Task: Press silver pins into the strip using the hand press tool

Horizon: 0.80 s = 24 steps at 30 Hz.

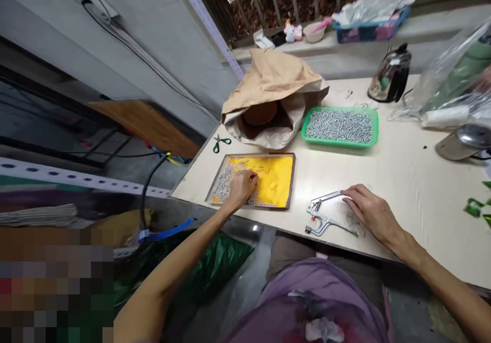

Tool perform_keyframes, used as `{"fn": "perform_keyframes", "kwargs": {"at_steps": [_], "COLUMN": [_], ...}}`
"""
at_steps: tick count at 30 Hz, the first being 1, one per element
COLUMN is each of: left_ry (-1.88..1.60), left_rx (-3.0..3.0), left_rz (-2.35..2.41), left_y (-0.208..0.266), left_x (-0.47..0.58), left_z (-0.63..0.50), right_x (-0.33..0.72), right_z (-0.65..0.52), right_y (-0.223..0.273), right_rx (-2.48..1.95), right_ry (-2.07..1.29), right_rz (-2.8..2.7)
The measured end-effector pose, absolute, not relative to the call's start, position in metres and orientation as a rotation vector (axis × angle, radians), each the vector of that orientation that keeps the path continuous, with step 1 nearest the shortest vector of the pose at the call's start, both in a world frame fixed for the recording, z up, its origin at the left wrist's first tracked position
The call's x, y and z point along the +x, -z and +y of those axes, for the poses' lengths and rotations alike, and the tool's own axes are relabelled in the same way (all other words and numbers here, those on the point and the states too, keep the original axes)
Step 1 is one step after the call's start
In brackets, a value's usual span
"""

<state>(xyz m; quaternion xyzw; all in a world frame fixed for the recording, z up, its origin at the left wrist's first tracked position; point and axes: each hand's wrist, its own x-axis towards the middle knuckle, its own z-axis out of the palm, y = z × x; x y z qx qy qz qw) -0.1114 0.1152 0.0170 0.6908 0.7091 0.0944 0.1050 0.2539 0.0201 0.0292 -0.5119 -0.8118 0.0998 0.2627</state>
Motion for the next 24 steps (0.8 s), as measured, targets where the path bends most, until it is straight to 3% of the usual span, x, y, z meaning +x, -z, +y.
{"fn": "perform_keyframes", "kwargs": {"at_steps": [3, 8, 24], "left_ry": [-0.483, -0.296, 0.009], "left_rx": [1.709, 1.222, 1.173], "left_rz": [1.811, 1.457, 1.507], "left_y": [-0.023, -0.019, -0.005], "left_x": [-0.076, -0.01, 0.01], "left_z": [0.092, 0.045, 0.027], "right_x": [0.248, 0.239, 0.235], "right_z": [-0.007, -0.027, -0.038], "right_y": [-0.002, 0.013, 0.015], "right_rx": [-1.42, -1.46, -1.49], "right_ry": [-0.365, -0.396, -0.467], "right_rz": [-2.315, -2.386, -2.36]}}
